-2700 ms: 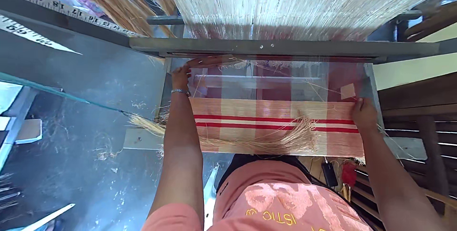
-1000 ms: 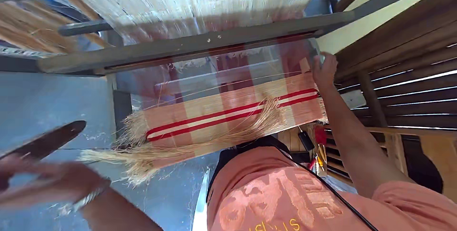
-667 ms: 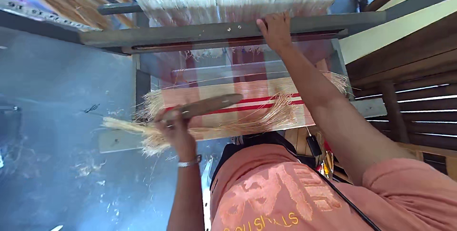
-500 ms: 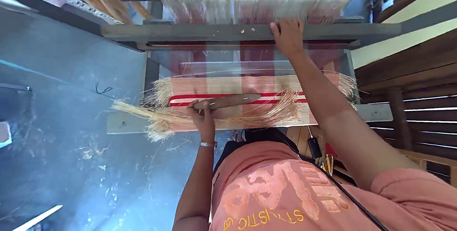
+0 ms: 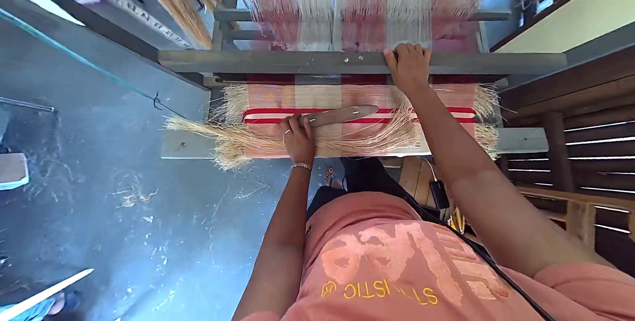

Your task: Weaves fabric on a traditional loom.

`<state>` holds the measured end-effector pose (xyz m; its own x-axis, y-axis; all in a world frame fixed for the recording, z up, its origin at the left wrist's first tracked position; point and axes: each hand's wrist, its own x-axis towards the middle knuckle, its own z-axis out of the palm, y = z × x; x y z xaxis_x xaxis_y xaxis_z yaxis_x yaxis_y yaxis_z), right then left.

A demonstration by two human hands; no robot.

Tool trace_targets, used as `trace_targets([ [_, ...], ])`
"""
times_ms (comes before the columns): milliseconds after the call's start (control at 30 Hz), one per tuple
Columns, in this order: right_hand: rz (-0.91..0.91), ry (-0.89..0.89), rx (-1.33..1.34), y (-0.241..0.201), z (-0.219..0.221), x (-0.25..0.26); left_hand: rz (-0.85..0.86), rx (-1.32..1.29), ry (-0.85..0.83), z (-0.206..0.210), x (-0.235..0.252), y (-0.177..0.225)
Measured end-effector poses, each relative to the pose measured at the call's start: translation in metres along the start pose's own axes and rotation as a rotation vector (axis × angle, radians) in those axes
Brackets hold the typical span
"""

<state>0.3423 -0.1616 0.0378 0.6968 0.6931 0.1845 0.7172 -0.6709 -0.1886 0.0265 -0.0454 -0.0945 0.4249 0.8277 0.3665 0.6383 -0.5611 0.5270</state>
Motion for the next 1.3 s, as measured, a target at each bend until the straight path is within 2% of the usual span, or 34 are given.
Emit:
trace_targets([
  [200, -0.003, -0.099, 0.037, -0.002, -0.012, -0.029, 0.007, 0.053, 0.014, -0.002, 0.001, 0.005],
  [667, -0.045, -0.177, 0.072, 0.009, -0.014, -0.026, -0.038, 0.132, -0.039, 0.005, 0.002, 0.006],
  [1300, -0.057, -0.029, 0.053, 0.008, 0.0, -0.027, -0.024, 0.141, -0.014, 0.008, 0.001, 0.001],
])
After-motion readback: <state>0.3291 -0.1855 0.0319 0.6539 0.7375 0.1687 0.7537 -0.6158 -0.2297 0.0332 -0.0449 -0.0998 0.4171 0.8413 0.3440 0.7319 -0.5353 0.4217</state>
